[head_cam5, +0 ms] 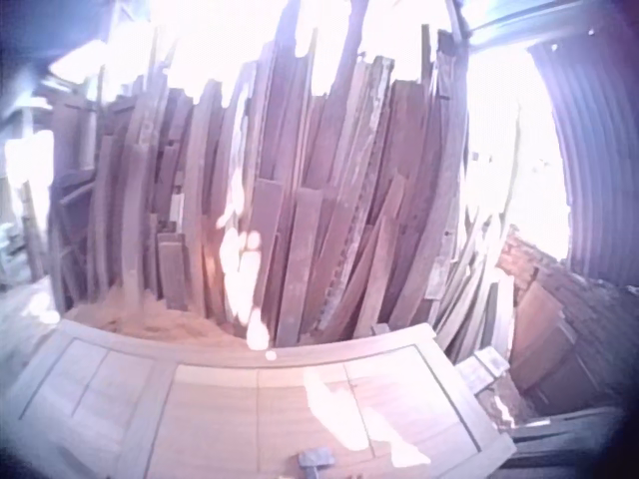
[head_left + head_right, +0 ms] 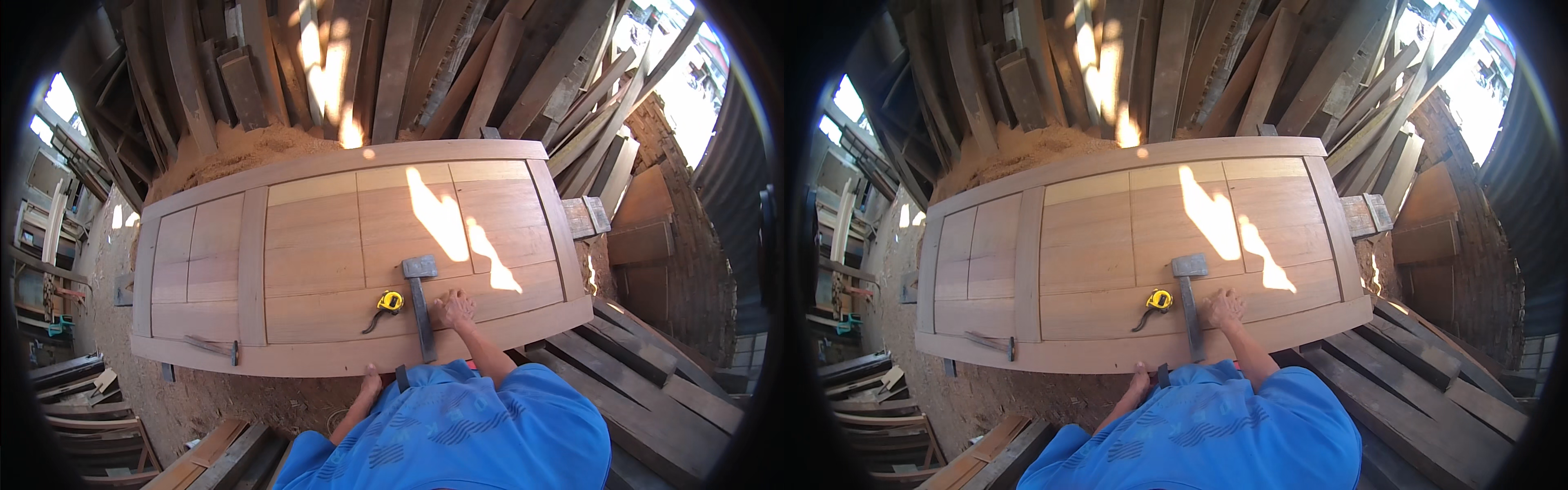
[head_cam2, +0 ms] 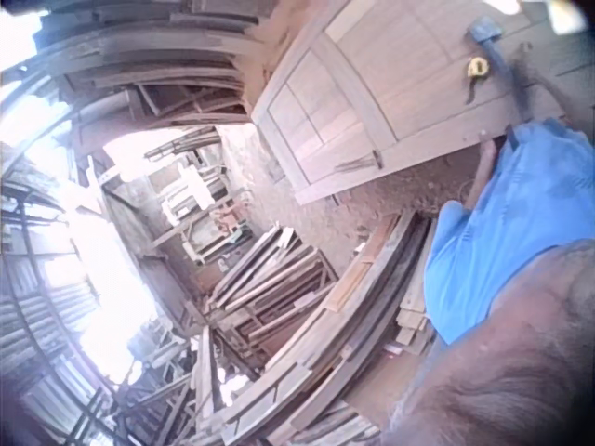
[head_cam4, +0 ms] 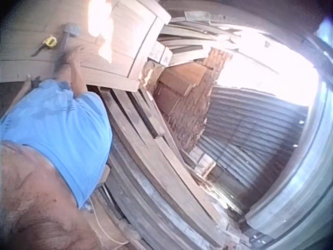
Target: The person uses a hammer to tap and align wooden planks on a large door frame resting on a workbench. They repeatedly adjust the position of the planks and the frame, ensuring the joints fit tightly together.
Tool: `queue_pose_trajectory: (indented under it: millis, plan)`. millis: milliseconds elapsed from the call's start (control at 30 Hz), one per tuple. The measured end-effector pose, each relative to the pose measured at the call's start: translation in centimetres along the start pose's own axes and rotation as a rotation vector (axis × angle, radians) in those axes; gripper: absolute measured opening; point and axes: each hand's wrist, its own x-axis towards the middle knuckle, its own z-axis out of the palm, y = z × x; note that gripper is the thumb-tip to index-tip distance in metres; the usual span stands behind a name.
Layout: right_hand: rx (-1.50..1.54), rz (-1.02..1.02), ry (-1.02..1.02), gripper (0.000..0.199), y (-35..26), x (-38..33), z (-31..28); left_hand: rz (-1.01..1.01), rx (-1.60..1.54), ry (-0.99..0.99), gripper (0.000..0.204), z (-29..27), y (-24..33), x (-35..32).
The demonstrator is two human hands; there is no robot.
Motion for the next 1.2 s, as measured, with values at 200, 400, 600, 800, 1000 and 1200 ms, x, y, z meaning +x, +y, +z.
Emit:
queue_pose_trajectory:
  millis: [200, 400, 600, 800, 1000, 1200]
  plan:
    - [0.142, -0.164, -0.26, 0.077, -4.0, -3.6, -1.6, 0.031, -0.187, -0.11, 0.075, 0.7, -0.3, 1.9]
    - [0.129, -0.239, -0.358, 0.076, -3.5, 0.1, -1.8, 0.08, -0.153, 0.108, 0.076, 2.8, -0.8, 2.6]
    - [0.109, -0.211, -0.546, 0.07, 1.2, 4.4, -5.8, -0.159, -0.2, 0.323, 0.08, 8.6, 6.5, -4.7]
    - [-0.044, -0.396, -0.605, 0.073, 6.0, 8.9, -9.5, -0.242, -0.252, 0.432, 0.084, 9.5, 5.0, -4.8]
    - [-0.067, -0.42, -0.624, 0.079, 7.6, 11.8, -9.8, -0.249, -0.239, 0.374, 0.081, 9.3, 5.9, -2.8]
    - [-0.044, -0.31, -0.603, 0.077, 7.1, 14.2, -10.1, -0.343, -0.057, -0.041, 0.071, 7.5, 7.4, -0.7]
